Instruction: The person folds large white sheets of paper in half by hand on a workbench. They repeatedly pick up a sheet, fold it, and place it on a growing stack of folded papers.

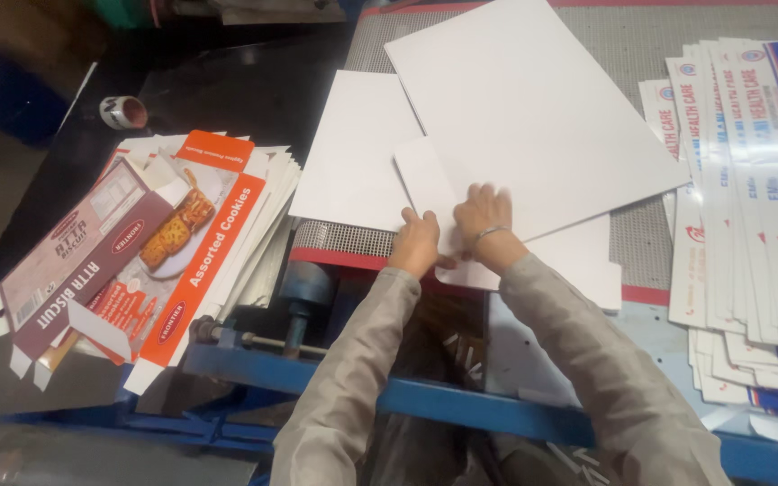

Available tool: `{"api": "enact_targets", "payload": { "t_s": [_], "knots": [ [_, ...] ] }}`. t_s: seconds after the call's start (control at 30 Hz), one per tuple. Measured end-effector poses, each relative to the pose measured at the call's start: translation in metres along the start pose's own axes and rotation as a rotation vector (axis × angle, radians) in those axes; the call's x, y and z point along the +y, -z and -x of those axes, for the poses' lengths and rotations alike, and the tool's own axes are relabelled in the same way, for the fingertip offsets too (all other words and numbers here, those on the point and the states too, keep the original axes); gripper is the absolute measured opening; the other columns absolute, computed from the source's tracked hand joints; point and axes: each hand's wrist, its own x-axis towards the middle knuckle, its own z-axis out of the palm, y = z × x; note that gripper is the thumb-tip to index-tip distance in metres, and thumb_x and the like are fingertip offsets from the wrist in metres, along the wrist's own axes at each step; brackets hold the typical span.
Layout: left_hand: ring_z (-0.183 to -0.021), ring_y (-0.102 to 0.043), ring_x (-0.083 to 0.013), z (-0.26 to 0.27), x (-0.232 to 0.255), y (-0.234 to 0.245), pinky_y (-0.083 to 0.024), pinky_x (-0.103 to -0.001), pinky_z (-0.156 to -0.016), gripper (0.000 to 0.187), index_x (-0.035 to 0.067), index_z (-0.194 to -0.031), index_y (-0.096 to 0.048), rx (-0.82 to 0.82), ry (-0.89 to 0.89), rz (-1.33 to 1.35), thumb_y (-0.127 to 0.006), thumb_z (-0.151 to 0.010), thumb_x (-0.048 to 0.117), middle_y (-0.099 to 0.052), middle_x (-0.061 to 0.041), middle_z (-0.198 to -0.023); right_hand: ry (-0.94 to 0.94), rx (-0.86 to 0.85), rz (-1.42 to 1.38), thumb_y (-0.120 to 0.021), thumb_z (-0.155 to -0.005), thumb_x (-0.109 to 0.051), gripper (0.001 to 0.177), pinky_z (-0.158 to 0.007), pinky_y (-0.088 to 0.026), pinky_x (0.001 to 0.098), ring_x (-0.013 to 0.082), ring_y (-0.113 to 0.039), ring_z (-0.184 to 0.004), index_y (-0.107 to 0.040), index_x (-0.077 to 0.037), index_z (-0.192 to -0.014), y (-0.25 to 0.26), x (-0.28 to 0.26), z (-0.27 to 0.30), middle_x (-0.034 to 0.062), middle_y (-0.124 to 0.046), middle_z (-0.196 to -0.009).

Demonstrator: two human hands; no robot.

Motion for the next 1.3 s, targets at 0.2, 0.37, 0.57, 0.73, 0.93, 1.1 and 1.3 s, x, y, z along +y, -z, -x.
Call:
{"api": "enact_targets", "payload": {
  "t_s": [0.2, 0.37, 0.57, 0.73, 0.93, 1.1, 1.3],
  "knots": [
    [-0.119, -0.052, -0.0398, -0.016, 0.012, 0.014, -0.054, -0.051, -0.09, 0.1, -0.002, -0.122, -0.052, -0.02, 0.031, -0.14, -0.104, -0.046, 0.038, -0.045, -0.023, -0.132, 0.057, -0.156, -0.073, -0.095, -0.064, -0.032, 0.044, -0.086, -0.055, 0.042, 0.0293, -0.066, -0.107, -0.074, -0.017, -0.1, 0.025, 0.017, -0.003, 0.0073, -0.065, -0.113],
    [-0.12, -0.044, -0.0381, 0.0, -0.001, 0.01, -0.049, -0.059, -0.085, 0.092, 0.005, -0.121, -0.053, 0.012, -0.105, -0.133, -0.101, -0.052, 0.043, -0.041, -0.019, -0.131, 0.064, 0.059, -0.307, -0.078, -0.083, -0.022, 0.012, -0.075, -0.055, 0.0443, 0.0283, -0.069, -0.093, -0.068, -0.015, -0.08, -0.013, 0.026, 0.025, 0.0051, -0.069, -0.1],
    [-0.117, -0.042, -0.0337, 0.013, -0.026, -0.004, -0.04, -0.052, -0.09, 0.063, 0.019, -0.109, -0.061, 0.028, -0.183, 0.044, -0.094, -0.064, 0.048, -0.044, -0.01, -0.125, 0.075, 0.203, -0.42, -0.077, -0.08, -0.016, 0.011, -0.073, -0.054, 0.0461, 0.0308, -0.068, -0.086, -0.067, -0.013, -0.076, -0.028, 0.03, 0.038, 0.0046, -0.069, -0.088],
    [-0.116, -0.042, -0.0308, 0.011, -0.024, -0.012, -0.036, -0.047, -0.092, 0.056, 0.019, -0.103, -0.062, 0.045, -0.125, 0.078, -0.093, -0.063, 0.044, -0.044, -0.008, -0.122, 0.079, 0.145, -0.457, -0.082, -0.075, -0.018, 0.013, -0.075, -0.054, 0.0443, 0.0306, -0.069, -0.084, -0.07, -0.011, -0.074, -0.027, 0.036, 0.031, 0.0066, -0.072, -0.087],
    [-0.113, -0.042, -0.0332, 0.012, -0.013, -0.024, -0.033, -0.052, -0.094, 0.053, 0.017, -0.1, -0.06, 0.19, -0.139, 0.123, -0.092, -0.067, 0.045, -0.043, -0.012, -0.115, 0.083, 0.058, -0.426, -0.082, -0.074, -0.017, 0.006, -0.076, -0.056, 0.04, 0.0277, -0.072, -0.08, -0.077, -0.015, -0.076, -0.021, 0.036, 0.019, 0.006, -0.076, -0.082],
    [-0.113, -0.044, -0.0364, 0.01, -0.018, -0.031, -0.036, -0.056, -0.09, 0.057, 0.013, -0.098, -0.058, 0.19, -0.142, 0.078, -0.088, -0.071, 0.054, -0.045, -0.015, -0.114, 0.061, 0.126, -0.505, -0.077, -0.08, -0.015, 0.002, -0.073, -0.056, 0.0391, 0.0263, -0.072, -0.078, -0.075, -0.015, -0.08, -0.019, 0.03, 0.035, 0.0024, -0.074, -0.084],
    [-0.096, -0.061, -0.0296, -0.013, -0.043, -0.026, -0.054, -0.045, -0.082, 0.058, 0.015, -0.104, -0.065, 0.191, -0.236, 0.173, -0.086, -0.072, 0.059, -0.053, -0.014, -0.112, 0.374, 0.541, -0.464, -0.072, -0.082, -0.015, 0.01, -0.071, -0.055, 0.0401, 0.0281, -0.066, -0.088, -0.074, -0.014, -0.093, -0.017, 0.024, 0.083, 0.0033, -0.069, -0.095]
  ]
}}
